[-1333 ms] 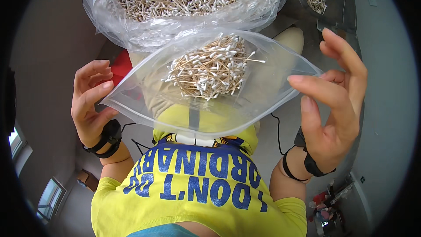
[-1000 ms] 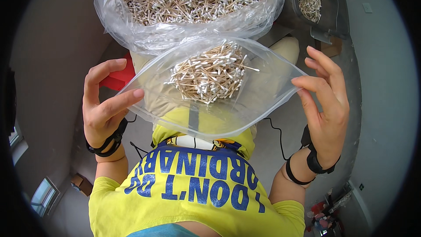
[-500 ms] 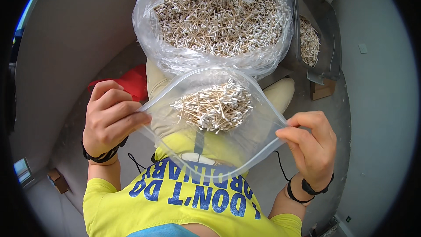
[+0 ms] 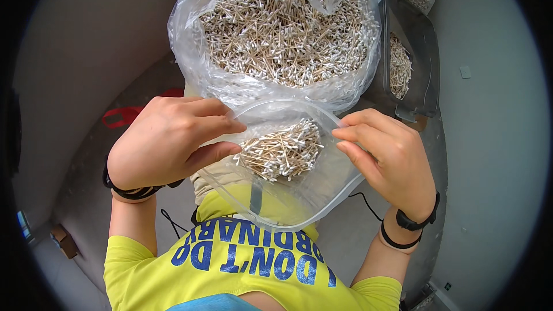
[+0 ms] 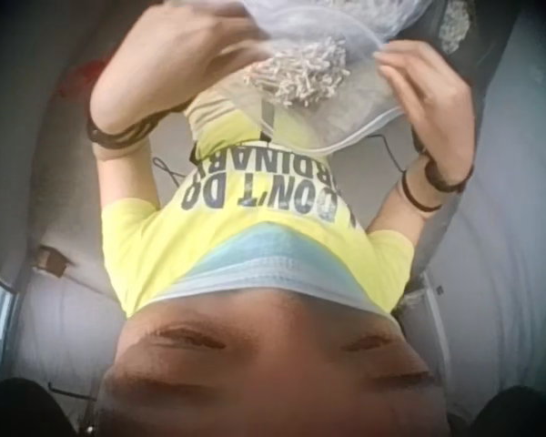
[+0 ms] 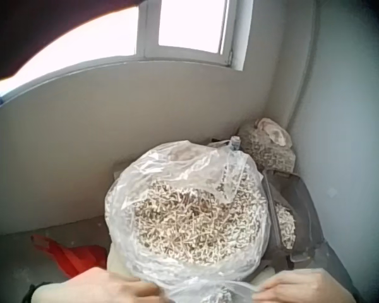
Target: Picking cotton swabs from a large plastic bag and placing them into a smaller zip-lock bag.
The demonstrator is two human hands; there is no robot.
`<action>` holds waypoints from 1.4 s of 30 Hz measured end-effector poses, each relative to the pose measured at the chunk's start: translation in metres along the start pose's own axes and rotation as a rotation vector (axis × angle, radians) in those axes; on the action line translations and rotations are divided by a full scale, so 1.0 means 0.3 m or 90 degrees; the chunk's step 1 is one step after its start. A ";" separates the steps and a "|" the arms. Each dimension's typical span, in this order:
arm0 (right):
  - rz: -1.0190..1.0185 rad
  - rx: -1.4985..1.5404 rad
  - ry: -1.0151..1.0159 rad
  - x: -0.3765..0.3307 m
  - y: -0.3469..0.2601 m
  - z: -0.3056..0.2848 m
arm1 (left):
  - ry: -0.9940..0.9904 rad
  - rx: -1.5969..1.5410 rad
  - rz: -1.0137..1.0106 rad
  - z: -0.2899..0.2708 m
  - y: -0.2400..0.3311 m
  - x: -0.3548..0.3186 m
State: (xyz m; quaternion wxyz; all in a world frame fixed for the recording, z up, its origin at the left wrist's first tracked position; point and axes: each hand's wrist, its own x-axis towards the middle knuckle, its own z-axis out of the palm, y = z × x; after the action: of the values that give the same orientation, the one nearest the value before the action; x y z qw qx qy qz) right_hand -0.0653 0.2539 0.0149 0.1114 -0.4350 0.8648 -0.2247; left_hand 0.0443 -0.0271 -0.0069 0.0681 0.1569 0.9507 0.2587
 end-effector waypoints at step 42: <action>0.056 0.488 0.135 0.357 0.457 0.079 | 0.410 -0.143 -0.151 0.504 -0.495 0.338</action>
State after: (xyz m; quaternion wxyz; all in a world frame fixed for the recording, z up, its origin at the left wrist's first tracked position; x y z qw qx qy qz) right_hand -0.2163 0.2325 -0.0723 0.1855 -0.2991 0.7426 -0.5698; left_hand -0.0583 -0.0434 -0.2175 -0.1889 -0.0523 0.9006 0.3878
